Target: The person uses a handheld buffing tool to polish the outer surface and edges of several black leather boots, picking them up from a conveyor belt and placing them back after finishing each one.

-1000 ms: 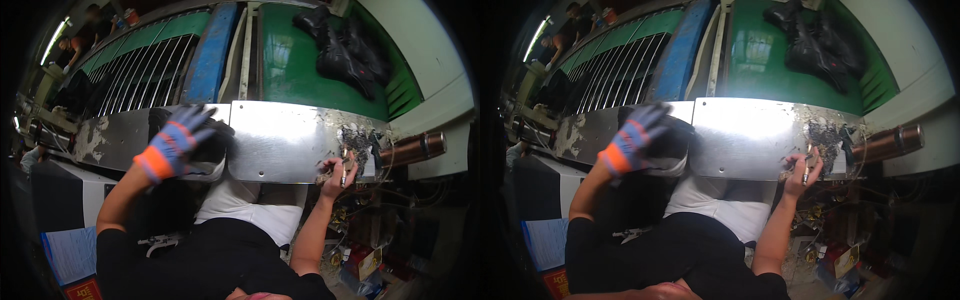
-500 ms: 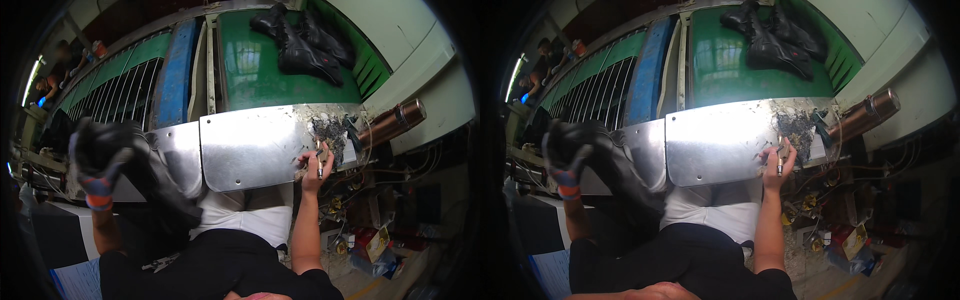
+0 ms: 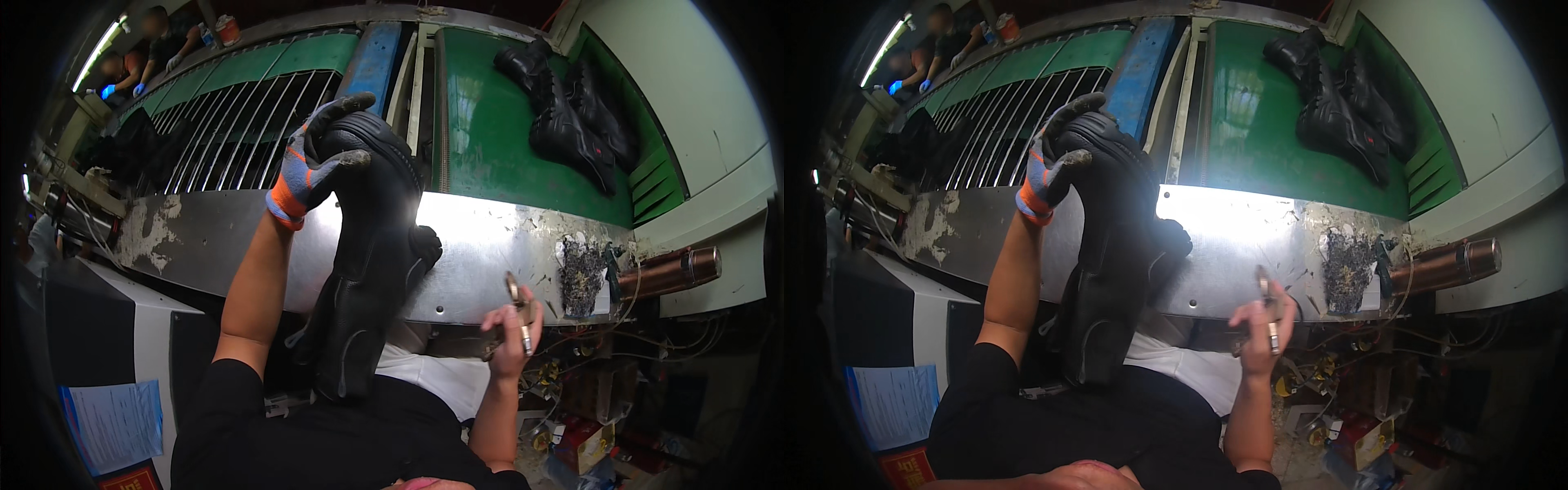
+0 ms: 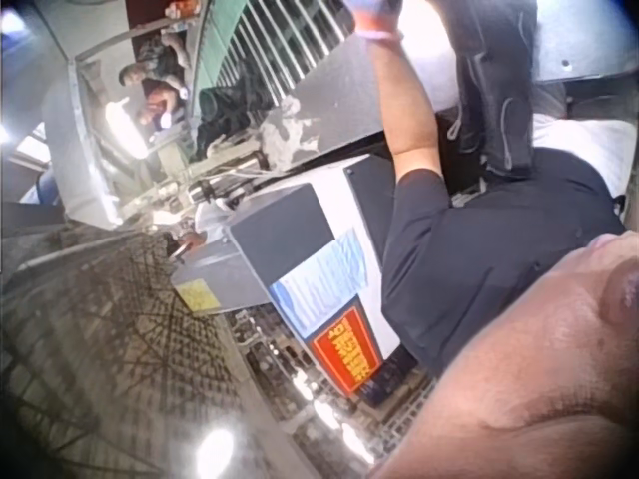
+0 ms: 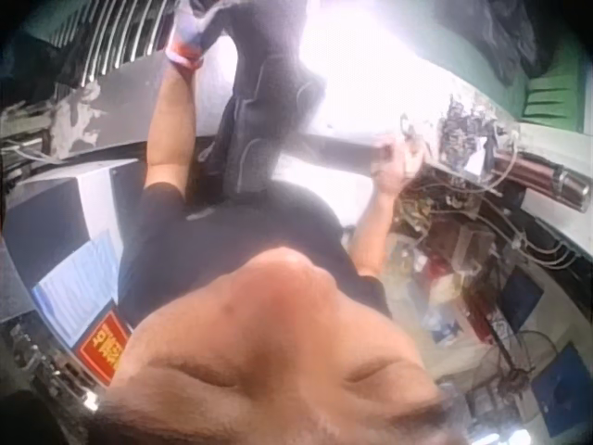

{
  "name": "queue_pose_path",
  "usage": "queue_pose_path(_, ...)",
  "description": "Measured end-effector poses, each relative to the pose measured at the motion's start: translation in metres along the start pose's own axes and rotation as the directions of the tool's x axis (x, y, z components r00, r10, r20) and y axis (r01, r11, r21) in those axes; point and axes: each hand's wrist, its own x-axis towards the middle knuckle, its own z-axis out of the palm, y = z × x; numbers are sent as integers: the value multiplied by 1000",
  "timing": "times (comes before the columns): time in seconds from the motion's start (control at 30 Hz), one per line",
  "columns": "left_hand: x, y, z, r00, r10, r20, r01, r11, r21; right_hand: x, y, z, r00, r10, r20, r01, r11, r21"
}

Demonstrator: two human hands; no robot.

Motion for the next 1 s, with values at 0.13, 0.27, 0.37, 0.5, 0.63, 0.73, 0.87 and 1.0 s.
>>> queue_pose_path(0.13,8,7,9,998,7,62,-8,1000,13,9,-30,49,933,-71,352,89,995,-35)
queue_pose_path(0.27,15,12,19,993,-36,108,35,999,12,50,-57,88,775,-343,531,437,898,-58)
queue_pose_path(0.37,19,13,17,988,-94,119,91,995,29,79,-77,132,747,-421,514,518,854,-53)
queue_pose_path(0.5,26,4,10,985,-126,119,131,991,-32,90,-67,141,795,-394,461,475,877,-70)
queue_pose_path(0.63,31,-4,3,983,-132,125,132,991,5,82,-36,127,867,-322,381,370,927,-59)
queue_pose_path(0.73,31,-12,1,980,-169,107,175,983,-49,70,-14,115,892,-241,383,280,959,-49)
queue_pose_path(0.87,35,-34,-9,983,-170,68,175,982,-67,46,17,95,885,-181,429,233,970,-70)
queue_pose_path(1.0,34,-49,-14,984,-177,30,179,973,-145,22,41,87,933,-161,321,189,980,-59)
